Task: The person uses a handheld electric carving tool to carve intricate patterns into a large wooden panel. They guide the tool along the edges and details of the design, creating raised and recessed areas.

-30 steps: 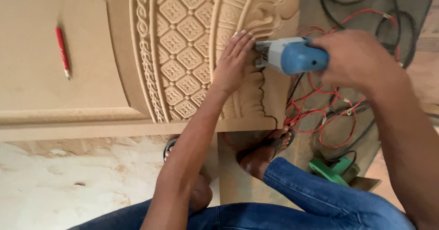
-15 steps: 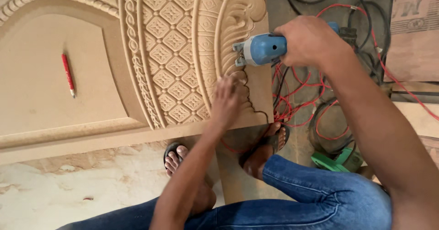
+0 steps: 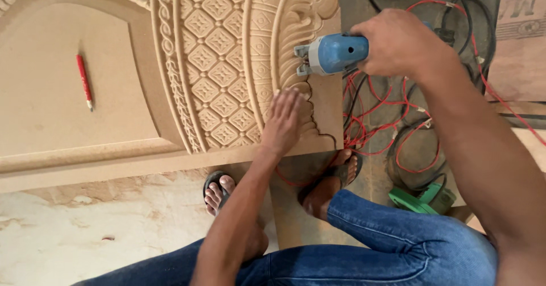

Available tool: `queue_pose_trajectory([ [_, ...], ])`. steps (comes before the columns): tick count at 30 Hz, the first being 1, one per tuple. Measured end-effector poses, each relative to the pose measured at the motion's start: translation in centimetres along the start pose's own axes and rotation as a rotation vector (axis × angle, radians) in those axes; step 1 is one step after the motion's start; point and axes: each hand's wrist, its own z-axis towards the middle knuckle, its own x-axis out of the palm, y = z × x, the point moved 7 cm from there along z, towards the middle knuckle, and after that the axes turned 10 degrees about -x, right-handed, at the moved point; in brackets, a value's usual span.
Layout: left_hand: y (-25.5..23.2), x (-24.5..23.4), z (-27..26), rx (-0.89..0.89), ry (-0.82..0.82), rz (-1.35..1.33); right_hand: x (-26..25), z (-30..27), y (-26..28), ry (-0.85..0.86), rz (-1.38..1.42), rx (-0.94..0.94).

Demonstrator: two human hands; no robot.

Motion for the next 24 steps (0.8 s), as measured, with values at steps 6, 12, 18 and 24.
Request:
queue_pose_trajectory([
  [6, 1.0, -0.2, 0.1, -0.102, -0.029, -0.05, -2.1, -3.6, -1.7, -0.007, 0.324, 0.104],
  [12, 0.8, -0.3, 0.2, -0.106, -0.037, -0.014, -4.8, -10.4, -3.4, -0.235, 0.063, 0.159],
  [18, 0.2, -0.7, 0.4, -0.104, -0.046, 0.01, -1.2, -13.8, -6.4, -0.297, 0.426, 0.307],
  [24, 0.2, -0.8, 1.9, -0.111, -0.066, 0.076, 2.6, -17.5, -8.0, -0.404, 0.761, 0.418],
])
